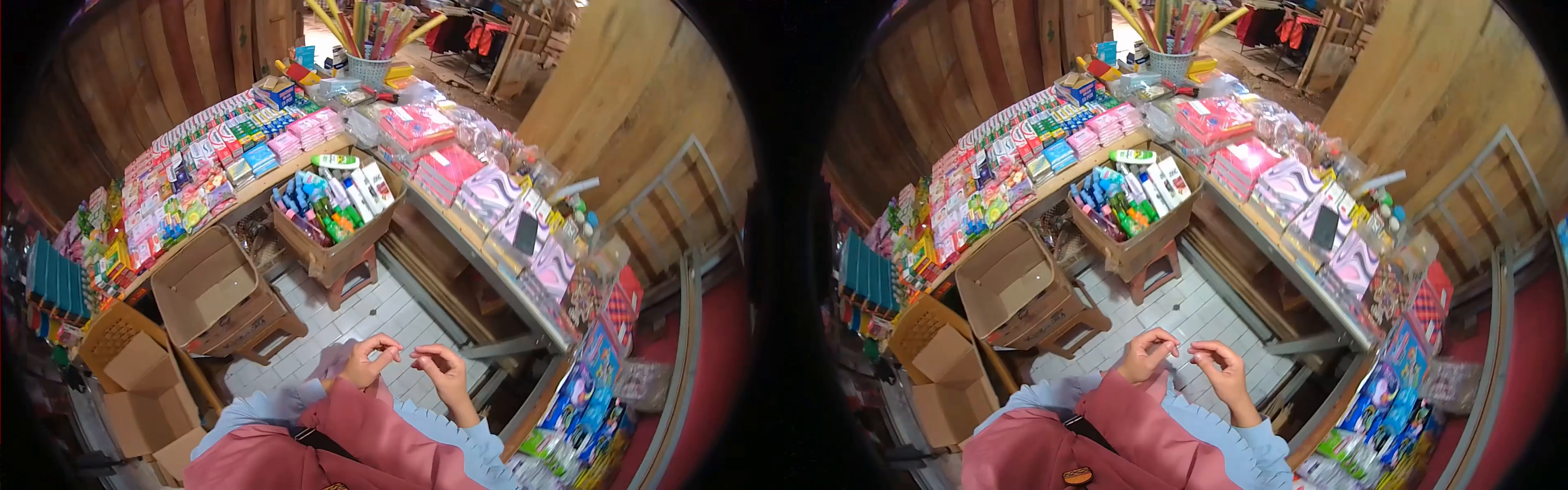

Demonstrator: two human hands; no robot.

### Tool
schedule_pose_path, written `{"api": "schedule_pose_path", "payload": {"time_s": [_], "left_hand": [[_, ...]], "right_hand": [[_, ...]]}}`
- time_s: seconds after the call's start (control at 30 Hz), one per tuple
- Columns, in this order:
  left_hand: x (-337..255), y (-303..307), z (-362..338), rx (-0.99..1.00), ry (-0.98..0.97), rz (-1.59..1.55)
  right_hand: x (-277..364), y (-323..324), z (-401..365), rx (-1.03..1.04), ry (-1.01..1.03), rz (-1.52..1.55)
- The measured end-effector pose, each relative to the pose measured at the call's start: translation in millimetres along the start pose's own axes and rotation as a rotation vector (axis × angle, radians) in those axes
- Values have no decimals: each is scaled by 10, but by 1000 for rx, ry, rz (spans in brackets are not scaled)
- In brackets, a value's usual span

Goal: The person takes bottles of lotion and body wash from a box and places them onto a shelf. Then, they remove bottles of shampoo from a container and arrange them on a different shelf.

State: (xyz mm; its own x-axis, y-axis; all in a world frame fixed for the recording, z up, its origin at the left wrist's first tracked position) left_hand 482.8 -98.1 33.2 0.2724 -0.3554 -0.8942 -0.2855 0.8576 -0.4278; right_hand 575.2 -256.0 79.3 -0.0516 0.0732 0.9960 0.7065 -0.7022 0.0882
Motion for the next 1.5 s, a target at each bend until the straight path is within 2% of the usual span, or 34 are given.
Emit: {"api": "schedule_pose_path", "payload": {"time_s": [0.07,0.2,0.23,0.33,0.43,0.53,0.67,0.73,0.8,0.87,0.9,1.0,1.07,1.17,1.27,1.3,1.4,1.43,1.5], "left_hand": [[-27,117,410,-17,-56,4],[-248,436,1176,-19,-124,68],[-280,507,1303,-32,-108,78],[-373,672,1559,-57,-102,114],[-404,910,1740,-120,-138,177],[-305,1152,1826,-386,-131,124],[-291,1258,1982,-679,-196,81],[-343,1261,2130,-794,-258,114],[-368,1196,2298,-869,-273,133],[-270,1153,2461,-915,-273,128],[-232,1118,2542,-916,-227,98],[-30,1031,2858,-966,-249,41],[85,1021,3013,-957,-201,-5],[277,1066,3206,-934,-64,-48],[403,1152,3449,-918,-90,84],[517,1228,3482,-884,-45,99],[372,1171,3731,-927,-22,269],[339,1173,3761,-911,63,377],[319,1180,3819,-857,-24,571]], "right_hand": [[43,20,392,52,-37,21],[-40,119,1305,128,25,-78],[-64,124,1513,100,61,-71],[42,87,2035,94,-23,11],[-266,129,2639,127,-80,38],[-622,229,3450,170,-4,-185],[-1006,236,4713,291,95,-299],[-1257,105,5307,323,80,-222],[-1415,-5,5788,337,289,-495],[-1450,-118,6110,398,379,-673],[-1501,-154,6227,432,422,-770],[-1806,-229,6432,500,484,-853],[-1897,-202,6470,524,444,-729],[-1720,-126,6408,558,363,-719],[-1581,-2,6326,554,487,-735],[-1419,26,6261,578,445,-702],[-1007,119,6040,686,616,-582],[-795,122,5963,705,653,-534],[-389,132,5777,729,716,-443]]}}
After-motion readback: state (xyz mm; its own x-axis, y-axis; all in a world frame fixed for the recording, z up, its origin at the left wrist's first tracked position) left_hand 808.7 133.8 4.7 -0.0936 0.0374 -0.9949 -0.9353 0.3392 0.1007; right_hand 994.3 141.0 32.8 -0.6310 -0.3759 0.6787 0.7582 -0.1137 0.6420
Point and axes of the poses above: each hand's wrist, its own z-axis towards the middle knuckle, its own y-axis out of the back of the hand, x = y × z, the point moved 1 cm from there along z, towards the middle knuckle, and after that the axes turned 12 degrees about -z, right-handed, at the moved point
